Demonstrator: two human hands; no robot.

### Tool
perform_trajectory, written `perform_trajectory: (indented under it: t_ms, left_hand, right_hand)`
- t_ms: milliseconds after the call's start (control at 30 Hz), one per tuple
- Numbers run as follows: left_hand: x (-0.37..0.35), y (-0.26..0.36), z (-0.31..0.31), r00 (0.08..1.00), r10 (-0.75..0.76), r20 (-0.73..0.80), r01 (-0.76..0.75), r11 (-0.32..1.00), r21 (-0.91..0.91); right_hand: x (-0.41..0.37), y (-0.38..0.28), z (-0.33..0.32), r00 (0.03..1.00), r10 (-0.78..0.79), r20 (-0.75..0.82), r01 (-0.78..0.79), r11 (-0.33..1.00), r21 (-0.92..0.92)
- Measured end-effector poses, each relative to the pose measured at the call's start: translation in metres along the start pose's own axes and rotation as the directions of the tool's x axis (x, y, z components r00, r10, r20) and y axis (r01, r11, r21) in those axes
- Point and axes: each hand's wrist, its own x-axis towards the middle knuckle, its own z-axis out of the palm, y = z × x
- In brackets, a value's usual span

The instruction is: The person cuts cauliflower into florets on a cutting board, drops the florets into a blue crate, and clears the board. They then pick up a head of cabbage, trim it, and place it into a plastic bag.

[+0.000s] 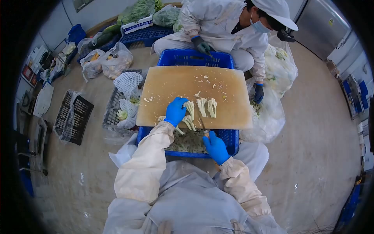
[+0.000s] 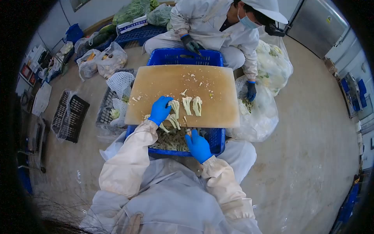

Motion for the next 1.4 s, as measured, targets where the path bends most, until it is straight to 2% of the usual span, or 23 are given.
perform_trajectory:
  t_ms: [67, 167, 333, 400, 467, 500, 567, 600, 667, 733, 800, 867, 967, 1033, 1100, 1233, 1333, 1400]
  left_hand:
    - [0.000, 0.001, 0.000, 1.000, -0.003, 0.005, 0.003, 1.000, 0.010]
    - [0.000, 0.004, -0.001, 1.000, -0.026, 0.017, 0.026, 0.999, 0.037]
    - [0.000, 0.006, -0.001, 1.000, -0.016, 0.022, 0.014, 0.998, 0.054]
    - [0.000, 0.009, -0.003, 0.997, -0.057, 0.055, 0.053, 0.997, 0.064]
    - [0.000, 0.013, -0.004, 0.997, -0.052, 0.059, 0.047, 0.996, 0.081]
    - [0.000, 0.011, -0.003, 0.997, -0.046, 0.064, 0.040, 0.994, 0.100]
    - [0.000, 0.010, 0.000, 0.999, -0.008, 0.039, 0.005, 0.996, 0.090]
    - [0.000, 0.009, 0.001, 0.999, 0.031, 0.014, -0.032, 0.996, 0.081]
    - [0.000, 0.008, 0.004, 1.000, 0.027, 0.010, -0.028, 0.994, 0.108]
    - [-0.001, 0.009, 0.004, 1.000, 0.020, 0.004, -0.020, 0.991, 0.133]
    - [0.000, 0.009, 0.003, 0.996, 0.023, 0.081, -0.034, 0.991, 0.128]
    - [-0.001, 0.006, 0.003, 0.996, 0.029, 0.089, -0.043, 0.987, 0.154]
    - [0.001, 0.008, 0.003, 0.992, 0.028, 0.125, -0.052, 0.980, 0.192]
    - [-0.001, 0.008, 0.002, 0.988, 0.017, 0.155, -0.050, 0.976, 0.213]
    - [0.000, 0.008, 0.000, 0.978, -0.003, 0.209, -0.044, 0.974, 0.221]
    - [-0.001, 0.007, -0.004, 0.973, -0.017, 0.228, -0.035, 0.974, 0.223]
    - [-0.002, 0.000, -0.018, 0.982, 0.037, 0.184, -0.076, 0.975, 0.208]
    - [-0.003, -0.011, -0.032, 0.981, -0.068, 0.182, 0.030, 0.979, 0.204]
  right_hand:
    - [0.000, -0.003, 0.004, 0.997, -0.056, 0.060, 0.055, 0.998, 0.026]
    - [0.000, -0.010, 0.004, 0.996, -0.001, 0.092, 0.005, 0.999, -0.043]
    - [0.000, -0.008, 0.005, 0.997, -0.028, 0.078, 0.028, 1.000, -0.008]
    - [0.000, -0.009, 0.004, 0.996, -0.032, 0.083, 0.033, 0.999, -0.010]
    - [0.000, -0.014, 0.001, 0.996, -0.011, 0.094, 0.027, 0.985, -0.173]
    - [0.001, -0.015, 0.001, 0.995, -0.011, 0.095, 0.027, 0.985, -0.173]
    - [0.005, -0.020, 0.001, 0.993, 0.027, 0.114, 0.007, 0.957, -0.290]
    - [0.009, -0.025, 0.002, 0.993, 0.027, 0.115, 0.007, 0.957, -0.290]
    - [0.017, -0.033, 0.005, 0.991, 0.080, 0.109, -0.030, 0.916, -0.401]
    - [0.016, -0.031, 0.008, 0.991, 0.075, 0.108, -0.027, 0.920, -0.392]
    - [0.012, -0.030, 0.008, 0.992, 0.071, 0.105, -0.025, 0.924, -0.382]
    - [-0.007, -0.024, 0.000, 0.982, 0.102, 0.160, -0.038, 0.932, -0.360]
    - [-0.037, -0.015, -0.012, 0.979, 0.126, 0.157, -0.059, 0.924, -0.377]
    - [-0.037, -0.011, -0.014, 0.985, 0.078, 0.151, -0.024, 0.944, -0.330]
    - [-0.026, -0.012, -0.010, 0.998, -0.006, 0.060, 0.016, 0.987, -0.163]
    - [-0.003, -0.007, 0.005, 0.996, -0.055, 0.067, 0.065, 0.985, -0.160]
    - [0.002, -0.006, 0.004, 0.998, -0.002, 0.062, 0.015, 0.978, -0.207]
    - [0.003, -0.006, -0.001, 0.997, 0.040, 0.065, -0.025, 0.976, -0.218]
